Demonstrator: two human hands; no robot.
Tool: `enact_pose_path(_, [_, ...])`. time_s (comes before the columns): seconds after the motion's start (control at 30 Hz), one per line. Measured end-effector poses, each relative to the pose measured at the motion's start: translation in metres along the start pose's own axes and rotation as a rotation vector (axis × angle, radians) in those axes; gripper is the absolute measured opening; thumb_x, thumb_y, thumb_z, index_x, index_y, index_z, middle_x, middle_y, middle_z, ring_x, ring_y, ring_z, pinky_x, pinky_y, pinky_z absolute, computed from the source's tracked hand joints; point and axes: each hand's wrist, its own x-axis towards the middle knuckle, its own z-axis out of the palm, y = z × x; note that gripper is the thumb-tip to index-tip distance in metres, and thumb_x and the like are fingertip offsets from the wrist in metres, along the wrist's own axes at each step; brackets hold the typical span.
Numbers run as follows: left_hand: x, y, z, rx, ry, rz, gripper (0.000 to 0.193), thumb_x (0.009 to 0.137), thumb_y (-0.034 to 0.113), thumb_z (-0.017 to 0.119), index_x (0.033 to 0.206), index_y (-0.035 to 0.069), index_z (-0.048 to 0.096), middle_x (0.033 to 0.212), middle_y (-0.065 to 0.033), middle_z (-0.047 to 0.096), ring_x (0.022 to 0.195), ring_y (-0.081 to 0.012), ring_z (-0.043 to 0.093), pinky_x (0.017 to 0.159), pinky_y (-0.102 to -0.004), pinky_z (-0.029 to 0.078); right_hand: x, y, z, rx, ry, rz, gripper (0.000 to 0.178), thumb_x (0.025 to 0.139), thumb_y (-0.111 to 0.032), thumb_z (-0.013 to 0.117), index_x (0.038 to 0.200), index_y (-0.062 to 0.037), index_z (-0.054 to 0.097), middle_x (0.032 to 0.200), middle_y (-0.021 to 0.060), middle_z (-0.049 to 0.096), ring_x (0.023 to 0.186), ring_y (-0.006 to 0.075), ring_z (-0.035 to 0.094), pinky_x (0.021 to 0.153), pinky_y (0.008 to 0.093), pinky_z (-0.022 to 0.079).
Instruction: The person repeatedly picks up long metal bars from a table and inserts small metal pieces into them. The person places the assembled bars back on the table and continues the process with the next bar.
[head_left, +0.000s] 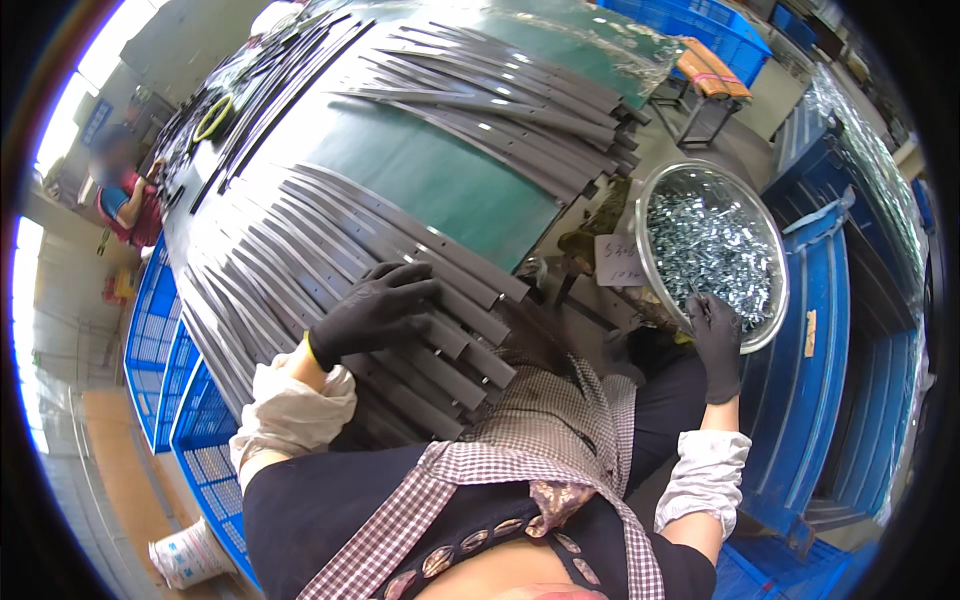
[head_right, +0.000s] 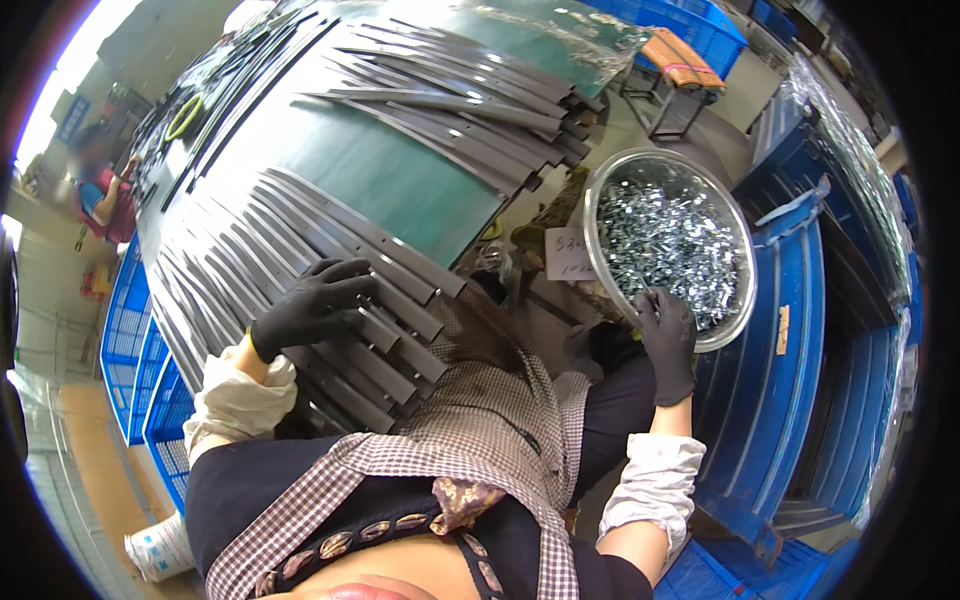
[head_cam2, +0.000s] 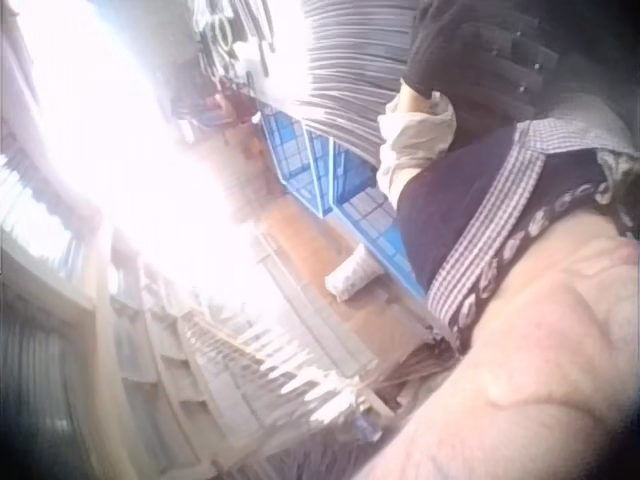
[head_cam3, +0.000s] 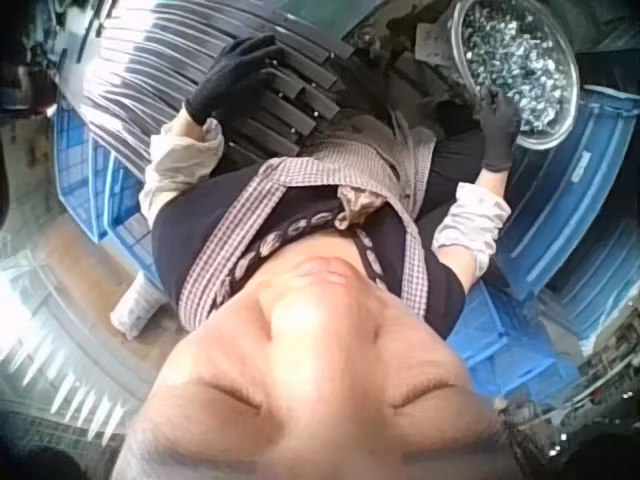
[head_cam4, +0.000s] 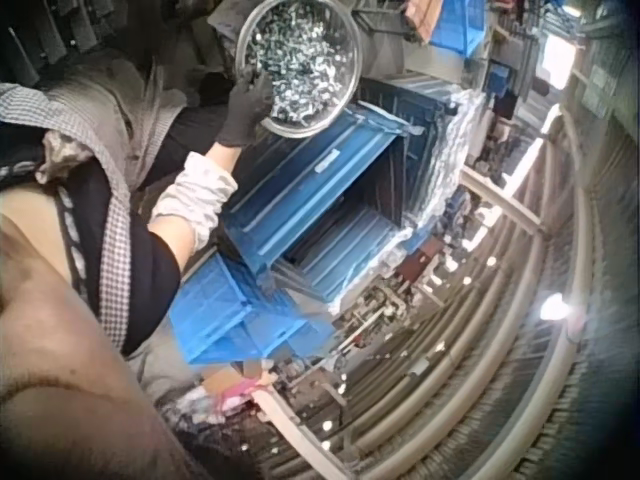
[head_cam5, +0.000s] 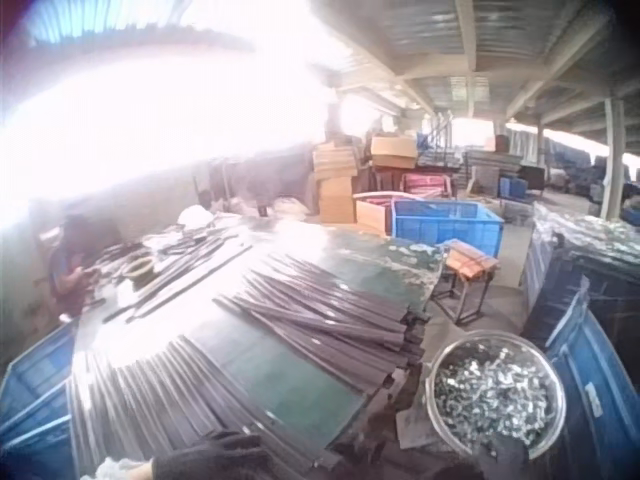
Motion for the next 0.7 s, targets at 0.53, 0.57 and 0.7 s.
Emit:
enact_pose_path(0.53, [0.306, -0.085, 0.000, 0.523, 0.439, -0.076, 0.063, 0.096, 0.041, 0.058, 0.149, 0.009, 0.042, 0.151, -0.0154, 0.044, 0.143, -0.0342, 0.036, 0.114, -0.0493, 0.028, 0.056, 0.105, -0.001, -0.677, 0.010, 0.271, 0.042, 0.088, -0.027, 0.068, 0.126, -0.0127, 0.057, 0.112, 0.0186, 0.064, 0.093, 0.0361, 0.068, 0.077, 0.0445, 0.057])
enact_pose_path(0.57, [0.309, -0.095, 0.002, 0.497, 0.396, -0.112, 0.061, 0.096, 0.040, 0.058, 0.147, 0.009, 0.044, 0.149, -0.0153, 0.046, 0.142, -0.0338, 0.037, 0.113, -0.0495, 0.030, 0.053, 0.119, 0.004, -0.628, 0.062, 0.214, 0.030, 0.088, -0.023, 0.066, 0.116, -0.0121, 0.062, 0.107, 0.0159, 0.065, 0.091, 0.0345, 0.068, 0.076, 0.0444, 0.057])
enact_pose_path(0.7, [0.290, -0.113, 0.015, 0.548, 0.589, 0.239, 0.039, 0.088, 0.029, 0.066, 0.124, 0.014, 0.060, 0.105, -0.0080, 0.064, 0.106, -0.0328, 0.058, 0.097, -0.0477, 0.041, 0.042, 0.127, 0.006, -0.464, 0.157, 0.086, 0.014, 0.089, -0.019, 0.064, 0.099, -0.0097, 0.066, 0.098, 0.0124, 0.068, 0.089, 0.0328, 0.067, 0.075, 0.0443, 0.055])
